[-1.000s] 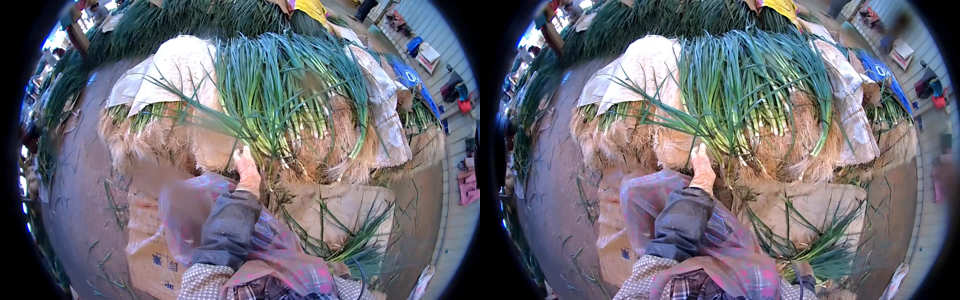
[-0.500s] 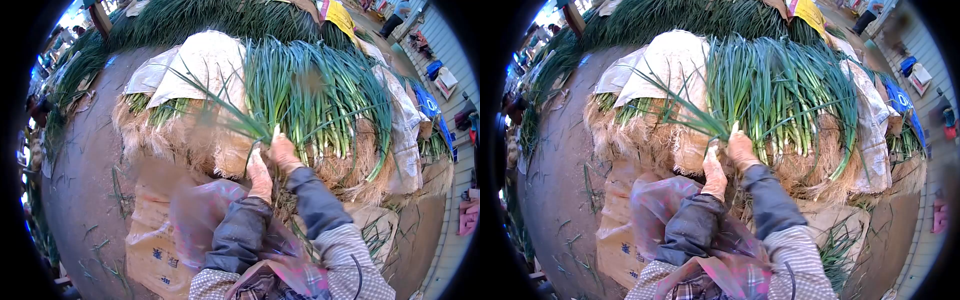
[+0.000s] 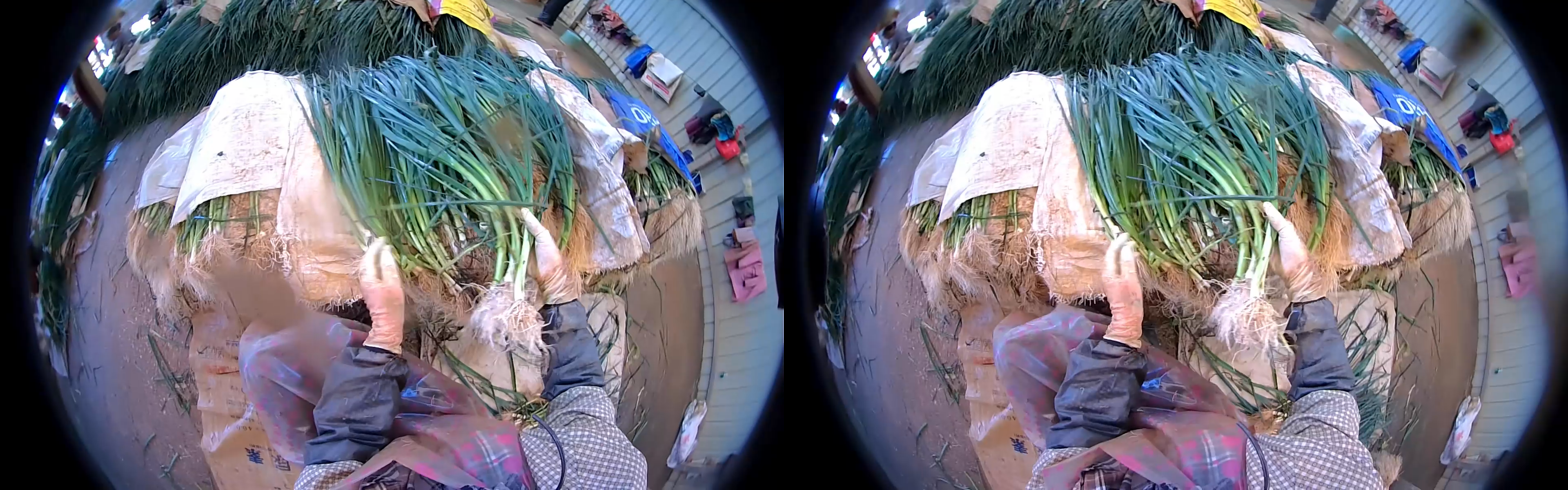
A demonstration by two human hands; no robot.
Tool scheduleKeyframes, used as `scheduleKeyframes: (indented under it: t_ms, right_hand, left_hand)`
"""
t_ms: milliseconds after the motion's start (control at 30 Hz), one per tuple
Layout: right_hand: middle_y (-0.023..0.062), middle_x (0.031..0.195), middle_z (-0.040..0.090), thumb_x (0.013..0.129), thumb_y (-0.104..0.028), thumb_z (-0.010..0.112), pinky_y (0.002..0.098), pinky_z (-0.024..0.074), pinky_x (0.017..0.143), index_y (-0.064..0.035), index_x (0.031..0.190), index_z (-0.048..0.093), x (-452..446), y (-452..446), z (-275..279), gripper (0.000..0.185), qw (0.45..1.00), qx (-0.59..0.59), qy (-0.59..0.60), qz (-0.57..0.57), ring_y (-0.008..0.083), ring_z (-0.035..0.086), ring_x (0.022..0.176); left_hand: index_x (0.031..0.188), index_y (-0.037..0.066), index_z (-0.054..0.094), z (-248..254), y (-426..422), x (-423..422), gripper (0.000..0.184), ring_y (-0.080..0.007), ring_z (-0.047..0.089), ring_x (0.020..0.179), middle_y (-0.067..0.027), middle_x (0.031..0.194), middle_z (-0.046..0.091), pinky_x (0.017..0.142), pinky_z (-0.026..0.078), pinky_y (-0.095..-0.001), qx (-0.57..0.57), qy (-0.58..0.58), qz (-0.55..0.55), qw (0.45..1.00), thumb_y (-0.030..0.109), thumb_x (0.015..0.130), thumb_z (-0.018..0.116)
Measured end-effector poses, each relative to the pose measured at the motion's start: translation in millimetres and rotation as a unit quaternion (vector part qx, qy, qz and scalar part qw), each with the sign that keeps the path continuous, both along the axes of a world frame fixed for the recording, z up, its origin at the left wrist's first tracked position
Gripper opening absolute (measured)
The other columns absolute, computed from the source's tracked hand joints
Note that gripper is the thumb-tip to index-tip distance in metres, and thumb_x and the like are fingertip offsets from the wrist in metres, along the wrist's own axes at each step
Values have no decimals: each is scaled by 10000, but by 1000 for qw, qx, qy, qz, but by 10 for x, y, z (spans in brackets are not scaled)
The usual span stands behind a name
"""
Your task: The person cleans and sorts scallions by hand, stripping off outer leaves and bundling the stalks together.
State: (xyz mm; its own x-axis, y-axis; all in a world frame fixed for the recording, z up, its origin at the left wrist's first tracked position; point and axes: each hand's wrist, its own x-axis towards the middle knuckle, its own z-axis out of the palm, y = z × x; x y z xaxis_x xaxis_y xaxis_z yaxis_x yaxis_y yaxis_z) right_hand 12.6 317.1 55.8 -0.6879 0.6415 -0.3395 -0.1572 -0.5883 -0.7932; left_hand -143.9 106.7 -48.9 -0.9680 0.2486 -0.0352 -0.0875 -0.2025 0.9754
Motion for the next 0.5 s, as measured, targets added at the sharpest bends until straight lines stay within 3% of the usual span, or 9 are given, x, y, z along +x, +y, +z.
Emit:
scheduleKeyframes:
  t_ms: [67, 100, 133, 200, 300, 333, 400, 467, 500]
  right_hand:
    - [138, 1215, 599, 964, -313, 530, 394, 532, 863, -22, 1253, 530, 34, -124, -66, 411, 999, 0, 38, 27, 245, 607, 1060]
    - [154, 1259, 565, 973, -324, 508, 413, 505, 916, -18, 1263, 517, 28, -160, -132, 422, 999, 15, 32, 28, 257, 570, 1119]
    - [152, 1261, 561, 976, -315, 502, 416, 502, 924, -14, 1252, 526, 5, -238, -148, 410, 997, -16, 63, 30, 257, 569, 1114]
    - [149, 1257, 564, 978, -280, 503, 412, 490, 943, -7, 1247, 531, -16, -368, -236, 384, 995, -44, 87, 20, 262, 572, 1103]
    - [98, 1145, 630, 963, -214, 540, 352, 489, 932, -2, 1156, 605, -47, -485, -376, 293, 994, -30, 102, 38, 214, 598, 1044]
    - [82, 1101, 651, 961, -209, 546, 328, 500, 904, 2, 1107, 633, -44, -549, -369, 271, 996, -26, 84, 25, 195, 613, 1004]
    - [46, 1029, 665, 947, -204, 573, 280, 518, 800, 10, 1024, 657, 9, -672, -328, 243, 1000, 13, 5, 13, 161, 624, 860]
    - [41, 978, 660, 944, -237, 577, 277, 519, 790, -9, 1007, 654, 159, -820, -245, 249, 998, 41, -50, 22, 150, 622, 850]
    - [36, 921, 646, 949, -254, 567, 275, 512, 736, -24, 1006, 644, 231, -883, -282, 249, 995, 64, -70, 23, 140, 605, 799]
  left_hand:
    - [1244, 30, 551, 167, -22, 159, 316, -132, 590, 960, -54, 1115, 624, 853, 478, -268, 15, -40, -234, 971, 215, 997, 484]
    - [1250, 23, 546, -6, 39, 275, 349, -156, 603, 966, -75, 1118, 632, 865, 489, -292, -56, 14, -274, 960, 257, 998, 483]
    - [1303, 31, 513, 22, 22, 414, 408, -164, 588, 1021, -78, 1182, 606, 898, 475, -294, 1, -96, -342, 935, 292, 989, 501]
    - [1381, 42, 440, 276, 39, 648, 488, -144, 547, 1096, -63, 1272, 550, 933, 444, -275, 18, -76, -376, 923, 291, 973, 539]
    - [1429, 39, 367, 364, 135, 901, 573, -96, 500, 1144, -45, 1335, 499, 916, 421, -232, 182, -315, -439, 822, 242, 946, 599]
    - [1403, 52, 412, 342, 157, 941, 531, -92, 536, 1085, -42, 1272, 547, 860, 449, -223, 138, -265, -426, 854, 212, 938, 611]
    - [1357, 59, 469, 262, 114, 948, 474, -101, 583, 996, -31, 1187, 596, 776, 489, -216, 151, -399, -375, 823, 174, 925, 624]
    - [1307, 61, 517, 286, 69, 950, 413, -112, 616, 925, -20, 1124, 626, 699, 514, -212, 200, -391, -307, 844, 137, 916, 627]
    - [1270, 58, 541, 201, 65, 934, 370, -92, 610, 839, -15, 1072, 633, 641, 510, -195, 160, -340, -257, 891, 126, 916, 623]
